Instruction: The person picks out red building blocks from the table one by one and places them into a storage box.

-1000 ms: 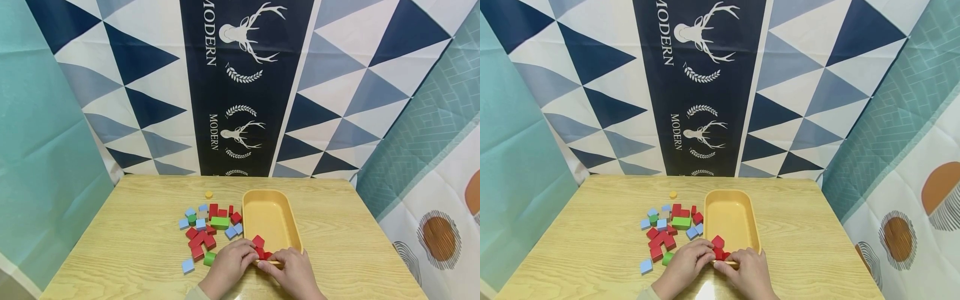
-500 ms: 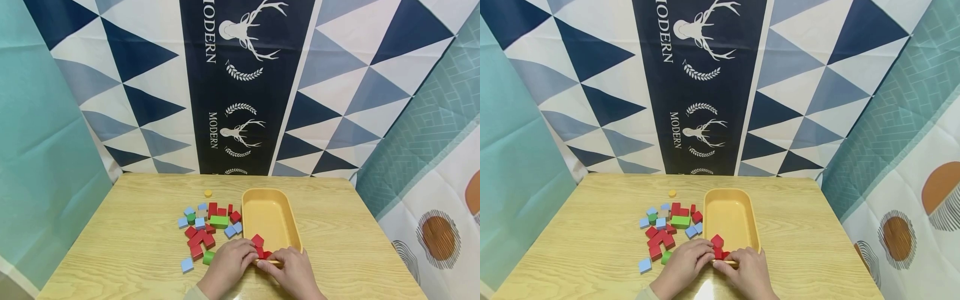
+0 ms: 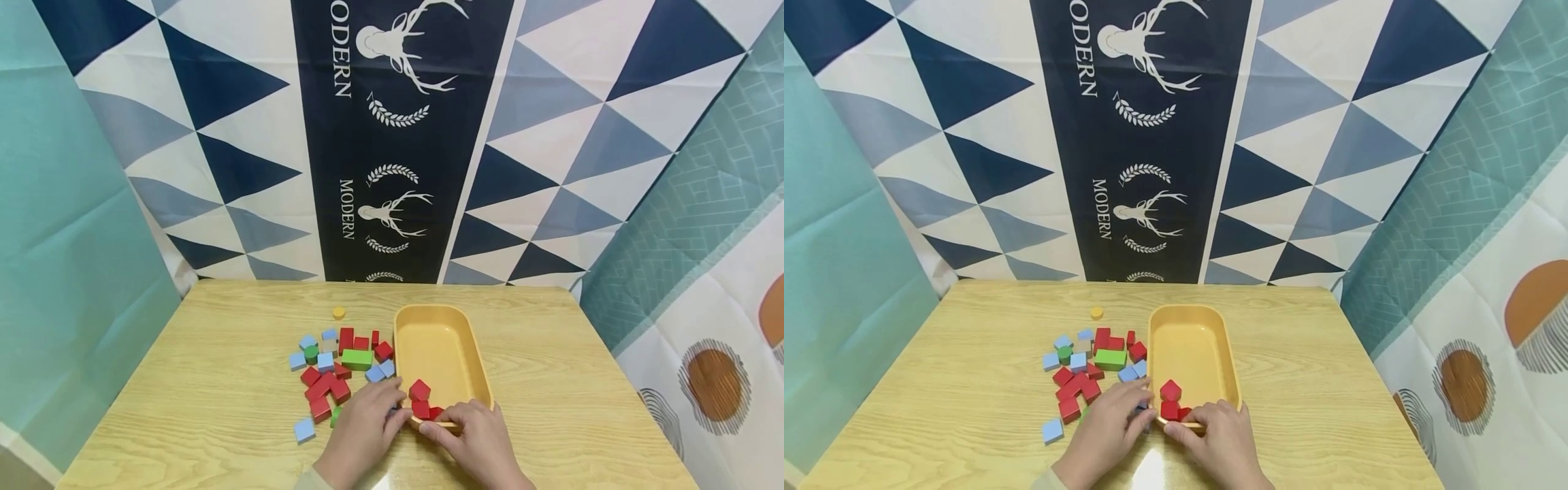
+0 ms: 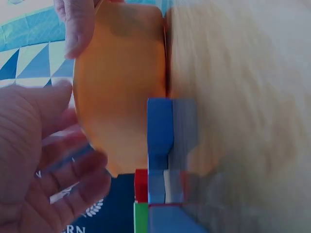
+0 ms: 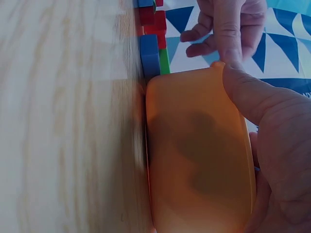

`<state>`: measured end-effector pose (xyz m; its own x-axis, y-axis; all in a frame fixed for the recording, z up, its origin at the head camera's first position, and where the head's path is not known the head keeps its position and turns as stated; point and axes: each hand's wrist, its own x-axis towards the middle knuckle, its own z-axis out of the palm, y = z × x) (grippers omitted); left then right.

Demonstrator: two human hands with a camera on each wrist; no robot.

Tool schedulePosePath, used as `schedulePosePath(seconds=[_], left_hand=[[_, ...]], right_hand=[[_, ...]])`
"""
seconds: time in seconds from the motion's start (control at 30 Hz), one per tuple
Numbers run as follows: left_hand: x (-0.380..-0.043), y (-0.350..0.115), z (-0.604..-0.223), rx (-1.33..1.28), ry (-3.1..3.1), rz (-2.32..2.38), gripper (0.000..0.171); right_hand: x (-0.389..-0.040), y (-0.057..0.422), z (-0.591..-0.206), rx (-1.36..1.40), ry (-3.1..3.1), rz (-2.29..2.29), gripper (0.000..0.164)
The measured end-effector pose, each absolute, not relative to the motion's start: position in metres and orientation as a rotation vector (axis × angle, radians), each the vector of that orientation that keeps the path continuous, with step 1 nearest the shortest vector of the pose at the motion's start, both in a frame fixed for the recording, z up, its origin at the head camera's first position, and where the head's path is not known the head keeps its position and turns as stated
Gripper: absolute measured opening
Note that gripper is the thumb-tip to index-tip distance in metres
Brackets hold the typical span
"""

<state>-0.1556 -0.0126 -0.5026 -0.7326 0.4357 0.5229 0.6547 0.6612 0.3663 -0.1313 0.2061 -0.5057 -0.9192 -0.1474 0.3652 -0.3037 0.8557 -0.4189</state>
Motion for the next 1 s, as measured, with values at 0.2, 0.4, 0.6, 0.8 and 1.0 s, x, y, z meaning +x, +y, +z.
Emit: schedulePosePath(seconds=[0.2, 0.4, 0.6, 0.8, 1.0], left_hand=[[-0.1592, -0.0172, -0.5036, -0.799, -2.528, -0.701, 0.033], [-0.1579, -0.0165, -0.5042, -0.826, -2.594, -0.651, 0.036], [-0.1565, -0.0181, -0.5060, -0.820, -2.583, -0.714, 0.039], [-0.1554, -0.0182, -0.5053, -0.827, -2.601, -0.735, 0.039], [-0.1552, -0.0175, -0.5049, -0.849, -2.595, -0.737, 0.035]], right_hand=[[-0.1314, 0.2074, -0.5053, 0.324, -2.732, 0.672, 0.032], [-0.1329, 0.2062, -0.5060, 0.331, -2.714, 0.663, 0.031], [-0.1346, 0.2040, -0.5064, 0.336, -2.710, 0.653, 0.032], [-0.1349, 0.2031, -0.5062, 0.337, -2.713, 0.659, 0.032], [-0.1344, 0.2036, -0.5060, 0.335, -2.723, 0.661, 0.032]])
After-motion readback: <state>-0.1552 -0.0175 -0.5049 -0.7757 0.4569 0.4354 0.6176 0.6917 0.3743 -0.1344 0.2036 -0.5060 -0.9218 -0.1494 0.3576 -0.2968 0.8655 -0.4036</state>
